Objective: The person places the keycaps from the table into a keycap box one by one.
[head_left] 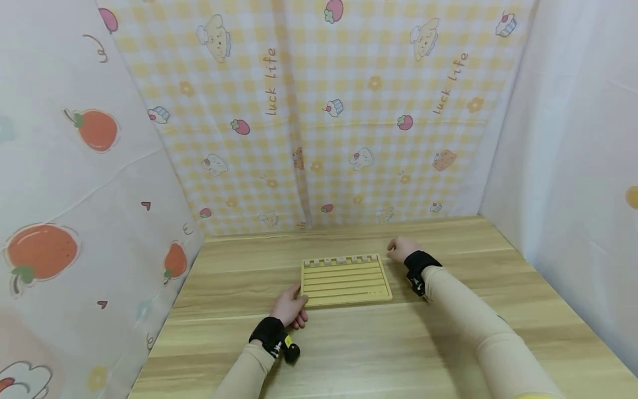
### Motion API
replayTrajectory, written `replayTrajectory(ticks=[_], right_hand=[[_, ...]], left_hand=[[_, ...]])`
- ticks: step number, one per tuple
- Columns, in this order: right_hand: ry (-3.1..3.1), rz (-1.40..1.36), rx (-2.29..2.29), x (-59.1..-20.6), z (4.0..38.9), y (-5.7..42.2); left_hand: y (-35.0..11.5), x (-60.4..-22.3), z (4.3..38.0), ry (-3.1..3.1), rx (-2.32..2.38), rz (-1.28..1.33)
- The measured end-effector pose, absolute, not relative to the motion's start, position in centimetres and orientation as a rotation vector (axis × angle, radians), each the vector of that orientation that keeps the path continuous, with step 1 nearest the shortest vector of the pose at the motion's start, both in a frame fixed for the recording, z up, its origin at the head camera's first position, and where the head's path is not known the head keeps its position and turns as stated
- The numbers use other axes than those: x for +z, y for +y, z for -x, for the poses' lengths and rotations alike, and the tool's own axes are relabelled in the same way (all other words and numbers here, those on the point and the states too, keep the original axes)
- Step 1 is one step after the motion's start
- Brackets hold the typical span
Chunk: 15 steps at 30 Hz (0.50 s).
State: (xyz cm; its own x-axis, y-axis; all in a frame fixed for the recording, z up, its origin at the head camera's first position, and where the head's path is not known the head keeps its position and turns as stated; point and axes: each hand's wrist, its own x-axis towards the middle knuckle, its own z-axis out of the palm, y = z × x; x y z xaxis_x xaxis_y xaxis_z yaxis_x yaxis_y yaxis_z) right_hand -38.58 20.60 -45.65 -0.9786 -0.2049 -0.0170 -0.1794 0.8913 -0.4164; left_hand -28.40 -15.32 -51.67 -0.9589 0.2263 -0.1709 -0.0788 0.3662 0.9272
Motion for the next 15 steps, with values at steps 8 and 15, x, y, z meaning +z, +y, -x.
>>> replayTrajectory(ticks=[8, 15], right_hand=[[2.950, 0.265, -0.664, -44.4, 36.1, 26.3], [2.895, 0.384, -0.754, -45.4, 34.5, 28.6]], left_hand=[[-15.3, -51.5, 28.7, 2.341, 1.612, -0.136], [-15.1, -51.3, 28.8, 2.388, 1.526, -0.134]])
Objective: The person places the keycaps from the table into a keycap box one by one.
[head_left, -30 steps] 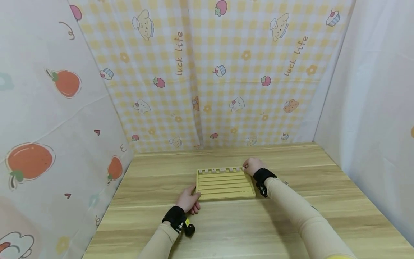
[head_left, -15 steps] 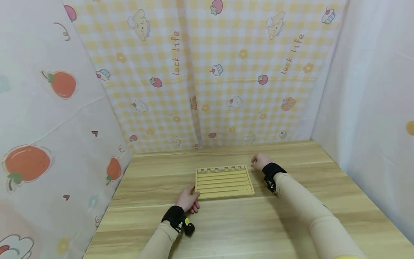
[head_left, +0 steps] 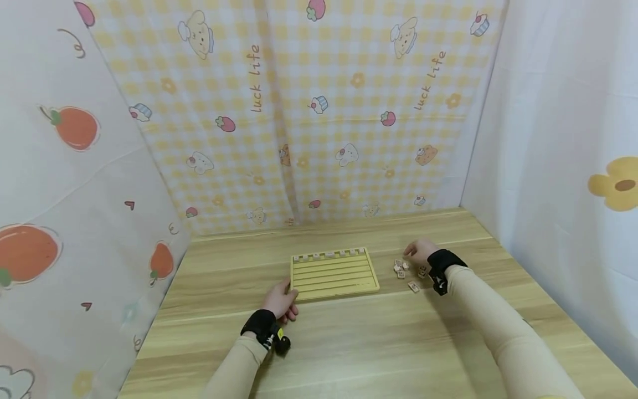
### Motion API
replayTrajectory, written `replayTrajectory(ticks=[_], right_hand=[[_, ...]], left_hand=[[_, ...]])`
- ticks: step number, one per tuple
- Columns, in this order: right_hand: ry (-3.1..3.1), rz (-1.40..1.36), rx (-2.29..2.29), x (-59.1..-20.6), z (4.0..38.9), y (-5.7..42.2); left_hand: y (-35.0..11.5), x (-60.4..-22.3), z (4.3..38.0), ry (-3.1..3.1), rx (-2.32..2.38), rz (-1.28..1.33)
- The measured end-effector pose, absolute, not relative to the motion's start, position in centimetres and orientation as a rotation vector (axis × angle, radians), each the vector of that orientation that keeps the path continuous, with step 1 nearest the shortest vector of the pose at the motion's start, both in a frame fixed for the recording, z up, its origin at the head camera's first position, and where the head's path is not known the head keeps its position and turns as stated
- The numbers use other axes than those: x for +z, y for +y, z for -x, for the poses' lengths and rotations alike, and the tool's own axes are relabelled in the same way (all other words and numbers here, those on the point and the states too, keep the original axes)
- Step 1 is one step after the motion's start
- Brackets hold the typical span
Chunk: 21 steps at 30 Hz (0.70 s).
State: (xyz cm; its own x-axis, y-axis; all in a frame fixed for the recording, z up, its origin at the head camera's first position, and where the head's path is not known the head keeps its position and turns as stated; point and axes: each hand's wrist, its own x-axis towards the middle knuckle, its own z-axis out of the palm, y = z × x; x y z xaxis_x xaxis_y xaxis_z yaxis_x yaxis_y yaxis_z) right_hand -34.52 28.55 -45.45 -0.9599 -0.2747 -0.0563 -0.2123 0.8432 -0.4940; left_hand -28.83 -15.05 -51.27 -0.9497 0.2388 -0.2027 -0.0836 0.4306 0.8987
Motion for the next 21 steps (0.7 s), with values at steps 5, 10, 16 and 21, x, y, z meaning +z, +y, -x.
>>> replayTrajectory(ticks=[5, 10, 16, 21], right_hand=[[2.787, 0.357, -0.756, -45.8, 34.4, 28.4], [2.837, 0.372, -0.686, -46.0, 33.8, 28.4], [2.956, 0.502, -0.639, -45.8, 32.0, 28.1], [2.961, 0.573, -0.569, -47.4, 31.4, 28.3]], left_hand=[[-14.9, -51.1, 28.8, 2.433, 1.492, -0.169], [-14.3, -51.4, 28.6, 2.409, 1.482, -0.189], [-13.7, -51.3, 28.2, 2.373, 1.503, -0.200], [-13.3, -51.0, 28.1, 2.338, 1.553, -0.196]])
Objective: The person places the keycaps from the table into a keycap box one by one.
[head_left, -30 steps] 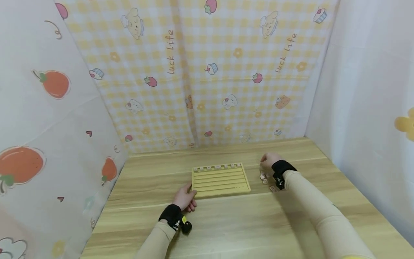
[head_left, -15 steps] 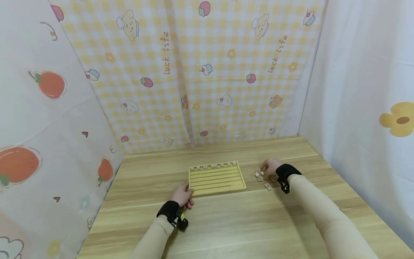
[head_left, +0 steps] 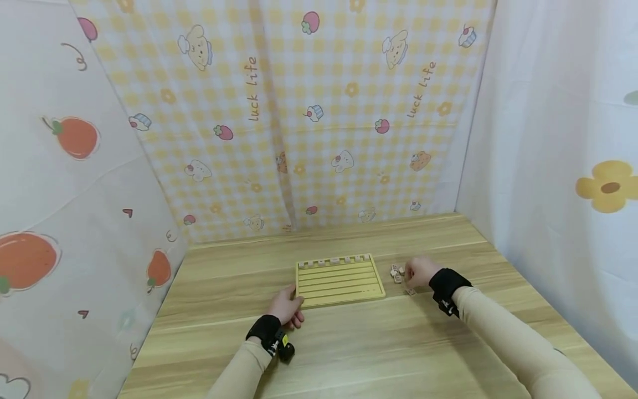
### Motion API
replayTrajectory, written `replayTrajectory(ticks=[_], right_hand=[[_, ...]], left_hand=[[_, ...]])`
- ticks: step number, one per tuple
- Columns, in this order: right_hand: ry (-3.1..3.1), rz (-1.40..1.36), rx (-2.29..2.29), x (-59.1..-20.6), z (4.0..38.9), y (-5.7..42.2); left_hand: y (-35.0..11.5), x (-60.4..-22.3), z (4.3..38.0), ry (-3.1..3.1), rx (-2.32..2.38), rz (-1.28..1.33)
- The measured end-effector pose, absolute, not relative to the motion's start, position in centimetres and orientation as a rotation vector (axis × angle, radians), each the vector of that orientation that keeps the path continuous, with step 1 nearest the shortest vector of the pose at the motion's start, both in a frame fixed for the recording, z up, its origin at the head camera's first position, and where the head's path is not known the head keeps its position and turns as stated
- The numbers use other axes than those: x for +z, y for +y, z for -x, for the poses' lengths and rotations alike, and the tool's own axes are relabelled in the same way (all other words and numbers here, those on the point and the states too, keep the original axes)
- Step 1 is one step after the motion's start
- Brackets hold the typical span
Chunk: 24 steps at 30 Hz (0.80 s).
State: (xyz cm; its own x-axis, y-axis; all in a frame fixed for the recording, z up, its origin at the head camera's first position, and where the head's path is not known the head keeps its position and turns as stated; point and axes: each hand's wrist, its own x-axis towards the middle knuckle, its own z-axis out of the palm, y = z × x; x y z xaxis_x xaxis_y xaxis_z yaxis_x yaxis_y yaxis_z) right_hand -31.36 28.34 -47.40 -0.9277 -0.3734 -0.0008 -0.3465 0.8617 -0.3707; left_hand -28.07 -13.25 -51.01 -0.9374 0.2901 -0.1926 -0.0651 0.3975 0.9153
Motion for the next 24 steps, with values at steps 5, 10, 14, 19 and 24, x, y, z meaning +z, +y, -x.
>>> replayTrajectory(ticks=[5, 10, 14, 19, 24], right_hand=[[2.920, 0.532, -0.598, -48.2, 30.9, 28.1], [2.914, 0.553, -0.633, -48.8, 30.7, 27.6], [2.853, 0.512, -0.710, -48.6, 30.6, 27.4], [2.516, 0.352, -1.174, -46.5, 30.9, 26.7], [1.981, 0.427, -1.773, -45.2, 33.0, 26.0]], left_hand=[[-13.4, -51.3, 28.2, 2.296, 1.621, -0.187], [-13.6, -51.8, 28.4, 2.273, 1.659, -0.190], [-13.7, -52.0, 28.4, 2.272, 1.669, -0.200], [-13.7, -51.7, 28.4, 2.267, 1.679, -0.191], [-13.6, -51.5, 28.2, 2.274, 1.673, -0.193]])
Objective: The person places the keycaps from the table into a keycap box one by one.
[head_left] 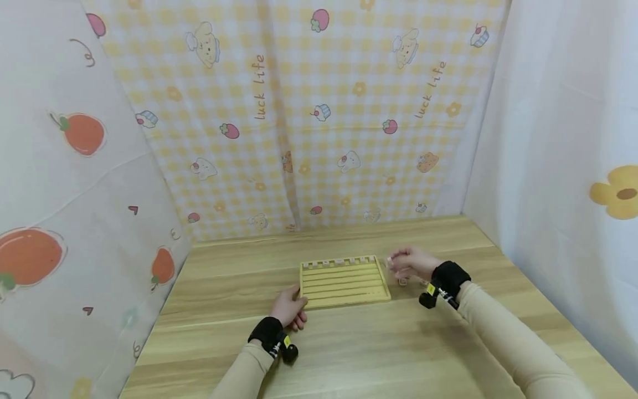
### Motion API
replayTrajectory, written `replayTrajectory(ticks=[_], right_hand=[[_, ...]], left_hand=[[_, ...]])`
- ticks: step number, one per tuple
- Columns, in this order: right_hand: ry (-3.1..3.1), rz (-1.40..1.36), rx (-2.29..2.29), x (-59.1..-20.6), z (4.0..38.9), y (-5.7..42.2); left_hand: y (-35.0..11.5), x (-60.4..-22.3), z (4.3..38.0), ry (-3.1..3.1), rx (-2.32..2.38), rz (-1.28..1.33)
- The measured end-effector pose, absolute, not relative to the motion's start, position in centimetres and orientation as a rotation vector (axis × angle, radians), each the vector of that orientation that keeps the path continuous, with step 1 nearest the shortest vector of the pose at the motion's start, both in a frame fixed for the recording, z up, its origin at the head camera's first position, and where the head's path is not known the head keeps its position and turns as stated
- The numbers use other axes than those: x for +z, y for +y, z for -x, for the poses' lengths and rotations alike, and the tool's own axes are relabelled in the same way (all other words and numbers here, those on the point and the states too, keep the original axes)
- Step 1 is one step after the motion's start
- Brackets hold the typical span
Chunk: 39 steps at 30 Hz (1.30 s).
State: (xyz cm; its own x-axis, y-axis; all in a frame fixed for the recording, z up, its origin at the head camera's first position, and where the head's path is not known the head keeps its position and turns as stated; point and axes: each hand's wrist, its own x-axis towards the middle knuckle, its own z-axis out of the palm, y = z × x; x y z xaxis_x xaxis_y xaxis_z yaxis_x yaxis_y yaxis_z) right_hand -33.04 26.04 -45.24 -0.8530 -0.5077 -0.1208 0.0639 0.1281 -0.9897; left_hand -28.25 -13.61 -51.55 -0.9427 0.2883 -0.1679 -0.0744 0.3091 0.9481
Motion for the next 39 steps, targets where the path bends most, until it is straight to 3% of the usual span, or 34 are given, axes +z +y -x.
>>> replayTrajectory(ticks=[7, 16, 23, 34, 37, 39], right_hand=[[1.381, 0.713, -2.108, -45.2, 36.3, 23.6], [1.198, 0.577, -2.209, -39.8, 33.5, 17.8], [1.274, 0.519, -2.208, -39.9, 34.4, 16.1], [1.686, 0.600, -2.058, -43.1, 36.3, 14.1], [1.830, 0.717, -2.002, -47.8, 40.5, 14.4], [1.934, 0.721, -1.953, -54.5, 46.5, 15.2]], left_hand=[[-13.1, -51.8, 27.9, 2.274, 1.665, -0.219], [-13.0, -51.9, 27.5, 2.261, 1.667, -0.223], [-13.4, -52.1, 27.6, 2.284, 1.649, -0.219], [-13.7, -51.9, 27.8, 2.294, 1.668, -0.200], [-13.8, -51.8, 28.0, 2.302, 1.664, -0.198], [-13.9, -51.7, 28.2, 2.304, 1.665, -0.200]])
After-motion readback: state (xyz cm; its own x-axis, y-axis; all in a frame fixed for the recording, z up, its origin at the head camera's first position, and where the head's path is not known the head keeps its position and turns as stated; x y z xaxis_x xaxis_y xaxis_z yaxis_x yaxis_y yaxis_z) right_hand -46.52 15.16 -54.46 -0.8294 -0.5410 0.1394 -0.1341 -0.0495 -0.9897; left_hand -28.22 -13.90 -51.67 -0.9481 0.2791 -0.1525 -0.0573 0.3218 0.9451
